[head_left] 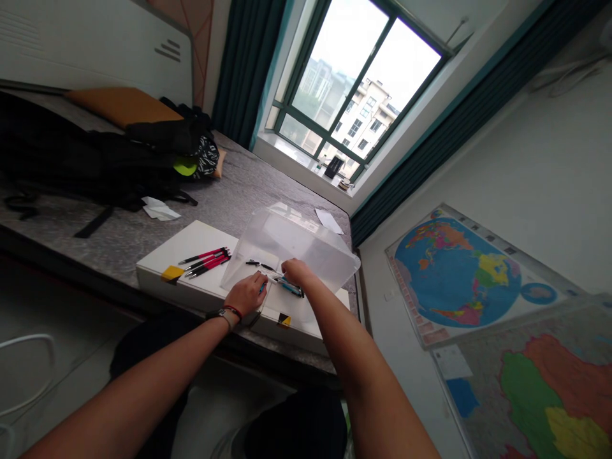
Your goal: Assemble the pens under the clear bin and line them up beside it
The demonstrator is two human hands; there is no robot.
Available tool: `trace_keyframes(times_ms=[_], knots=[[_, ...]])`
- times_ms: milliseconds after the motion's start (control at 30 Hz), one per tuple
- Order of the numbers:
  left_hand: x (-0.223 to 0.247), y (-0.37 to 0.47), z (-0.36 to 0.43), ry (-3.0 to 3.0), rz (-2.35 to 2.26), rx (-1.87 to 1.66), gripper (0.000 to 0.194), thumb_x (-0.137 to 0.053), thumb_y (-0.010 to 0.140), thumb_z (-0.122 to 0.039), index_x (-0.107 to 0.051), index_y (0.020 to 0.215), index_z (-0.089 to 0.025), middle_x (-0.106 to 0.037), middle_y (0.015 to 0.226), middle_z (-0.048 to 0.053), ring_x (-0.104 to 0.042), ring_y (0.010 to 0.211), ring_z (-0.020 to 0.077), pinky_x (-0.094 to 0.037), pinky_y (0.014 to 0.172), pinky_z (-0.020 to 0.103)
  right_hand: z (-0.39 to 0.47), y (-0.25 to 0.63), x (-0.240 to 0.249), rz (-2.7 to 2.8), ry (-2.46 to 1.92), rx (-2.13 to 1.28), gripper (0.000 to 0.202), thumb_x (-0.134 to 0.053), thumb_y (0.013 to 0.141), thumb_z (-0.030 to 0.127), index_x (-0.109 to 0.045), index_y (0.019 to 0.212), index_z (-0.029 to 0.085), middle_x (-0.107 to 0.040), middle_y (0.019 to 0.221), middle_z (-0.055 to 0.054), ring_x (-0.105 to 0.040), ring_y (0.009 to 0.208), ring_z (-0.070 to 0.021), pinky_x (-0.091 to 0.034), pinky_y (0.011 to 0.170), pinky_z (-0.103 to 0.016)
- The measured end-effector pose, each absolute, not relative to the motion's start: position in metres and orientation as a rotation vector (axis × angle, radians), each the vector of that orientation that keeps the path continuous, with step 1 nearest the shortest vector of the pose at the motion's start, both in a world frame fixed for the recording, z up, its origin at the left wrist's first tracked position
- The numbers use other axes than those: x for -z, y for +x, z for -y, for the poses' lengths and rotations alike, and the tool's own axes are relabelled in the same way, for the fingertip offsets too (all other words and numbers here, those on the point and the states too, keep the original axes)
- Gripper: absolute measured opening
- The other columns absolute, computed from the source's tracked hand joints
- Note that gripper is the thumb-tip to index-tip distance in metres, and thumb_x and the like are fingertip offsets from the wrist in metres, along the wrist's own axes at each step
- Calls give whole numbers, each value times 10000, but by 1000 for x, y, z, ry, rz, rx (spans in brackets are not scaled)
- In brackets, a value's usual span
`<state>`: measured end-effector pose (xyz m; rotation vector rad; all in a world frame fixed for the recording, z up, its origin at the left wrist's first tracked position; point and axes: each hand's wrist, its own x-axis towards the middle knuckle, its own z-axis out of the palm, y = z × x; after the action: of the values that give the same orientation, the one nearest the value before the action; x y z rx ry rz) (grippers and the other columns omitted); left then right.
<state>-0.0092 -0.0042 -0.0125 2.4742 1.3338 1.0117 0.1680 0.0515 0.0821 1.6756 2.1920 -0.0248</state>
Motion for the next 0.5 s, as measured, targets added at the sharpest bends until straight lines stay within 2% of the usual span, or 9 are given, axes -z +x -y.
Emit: trace_keyframes(times_ms=[133,300,500], knots=[[15,-9,3,2492,-1352,-995,171,-416,894,-221,-547,1002,-204,-586,921,72,-566,854,200,-439,750,315,-55,156,-73,-2332,1654,55,253,-505,868,160,-692,1026,224,-684,1079,-94,-624,999,-202,-453,814,-268],[18,-9,2,2502,-1357,-995,174,-420,891,-217,-542,1015,-207,-585,941,72,-573,852,205,-440,739,319,-61,143,-61,-2362,1632,98,247,-556,833,146,-681,1035,212,-683,1081,-89,-620,1006,-196,-444,813,-251],[18,-8,3,2476,-1346,-1010,173,-435,884,-210,-537,1024,-213,-589,949,73,-581,866,209,-448,755,323,-62,140,-57,-2362,1614,124,208,-549,850,156,-693,997,186,-686,1069,-110,-623,1005,-203,-447,811,-251]])
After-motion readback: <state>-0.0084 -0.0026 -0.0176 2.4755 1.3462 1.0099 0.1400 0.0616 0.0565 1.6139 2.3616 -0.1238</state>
